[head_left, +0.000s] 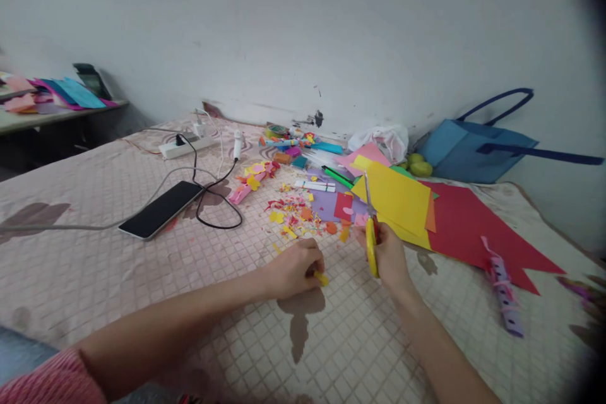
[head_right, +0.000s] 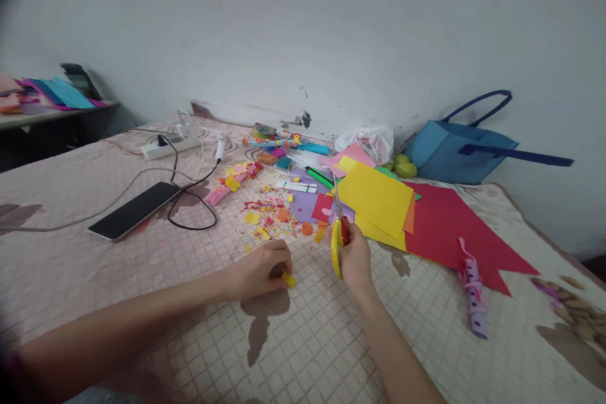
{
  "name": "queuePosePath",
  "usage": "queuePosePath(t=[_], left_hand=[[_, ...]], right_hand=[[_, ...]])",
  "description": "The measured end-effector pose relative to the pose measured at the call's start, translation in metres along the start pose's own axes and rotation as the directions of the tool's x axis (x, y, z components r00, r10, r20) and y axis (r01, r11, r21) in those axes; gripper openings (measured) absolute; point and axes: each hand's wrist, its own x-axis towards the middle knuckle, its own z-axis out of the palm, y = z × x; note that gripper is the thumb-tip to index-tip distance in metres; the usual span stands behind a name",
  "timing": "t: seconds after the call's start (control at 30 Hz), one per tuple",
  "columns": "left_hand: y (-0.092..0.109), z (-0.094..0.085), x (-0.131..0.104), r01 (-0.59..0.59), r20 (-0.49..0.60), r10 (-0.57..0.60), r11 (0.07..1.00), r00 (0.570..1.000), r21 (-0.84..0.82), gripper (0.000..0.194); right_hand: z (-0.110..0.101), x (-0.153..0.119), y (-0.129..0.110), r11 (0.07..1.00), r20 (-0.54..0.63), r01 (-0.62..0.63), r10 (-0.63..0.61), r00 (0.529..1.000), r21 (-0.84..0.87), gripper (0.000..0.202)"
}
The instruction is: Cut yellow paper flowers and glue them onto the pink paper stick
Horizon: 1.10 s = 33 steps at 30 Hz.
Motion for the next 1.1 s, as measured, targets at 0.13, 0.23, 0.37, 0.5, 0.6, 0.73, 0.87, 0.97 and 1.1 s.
queuePosePath(t=[0.13,0.23,0.37,0.5,0.6,0.73,0.87,0.97,1.1], left_hand=[[0.000,0.001,0.001,0.017,-0.022,-0.017,1.000,1.000,0.002,0.014],[0.000,0.002,0.001,0.047,-0.044,-0.046,0.999,0.998,0.015,0.026],[0.000,0.005,-0.001,0.036,-0.042,-0.034,0.999,0.999,0.037,0.019],[-0.001,0.005,-0.001,0.042,-0.096,-0.041,0.999,0.995,0.001,0.015],[-0.001,0.004,0.001,0.088,-0.125,-0.097,0.993,0.987,-0.073,0.014],[-0.002,-0.002,0.004,0.124,-0.192,-0.156,0.978,0.969,-0.168,0.008],[-0.007,-0.010,0.009,0.095,-0.287,-0.148,0.977,0.946,-0.189,0.008],[-0.009,-0.017,0.012,0.089,-0.369,-0.156,0.977,0.916,-0.193,0.007],[-0.011,-0.022,0.013,0.087,-0.433,-0.158,0.980,0.887,-0.178,0.007]], right_hand=[[0.011,-0.012,-0.004,1.000,0.089,-0.020,0.019,0.996,0.018,0.031],[0.017,-0.018,-0.008,0.998,0.104,-0.024,0.018,0.994,0.065,0.033],[0.020,-0.025,-0.012,0.996,0.117,-0.018,0.008,0.993,0.083,0.034],[0.020,-0.027,-0.014,0.999,0.123,0.034,-0.039,0.992,0.041,0.030],[0.020,-0.027,-0.015,0.998,0.115,0.052,-0.055,0.992,0.029,0.027],[0.020,-0.026,-0.017,0.997,0.111,0.026,-0.034,0.993,0.069,0.031],[0.026,-0.024,-0.020,0.988,0.160,-0.026,0.001,0.987,0.155,0.034],[0.035,-0.020,-0.025,0.971,0.251,-0.083,0.024,0.968,0.225,0.035],[0.045,-0.014,-0.029,0.951,0.367,-0.131,0.020,0.930,0.281,0.034]])
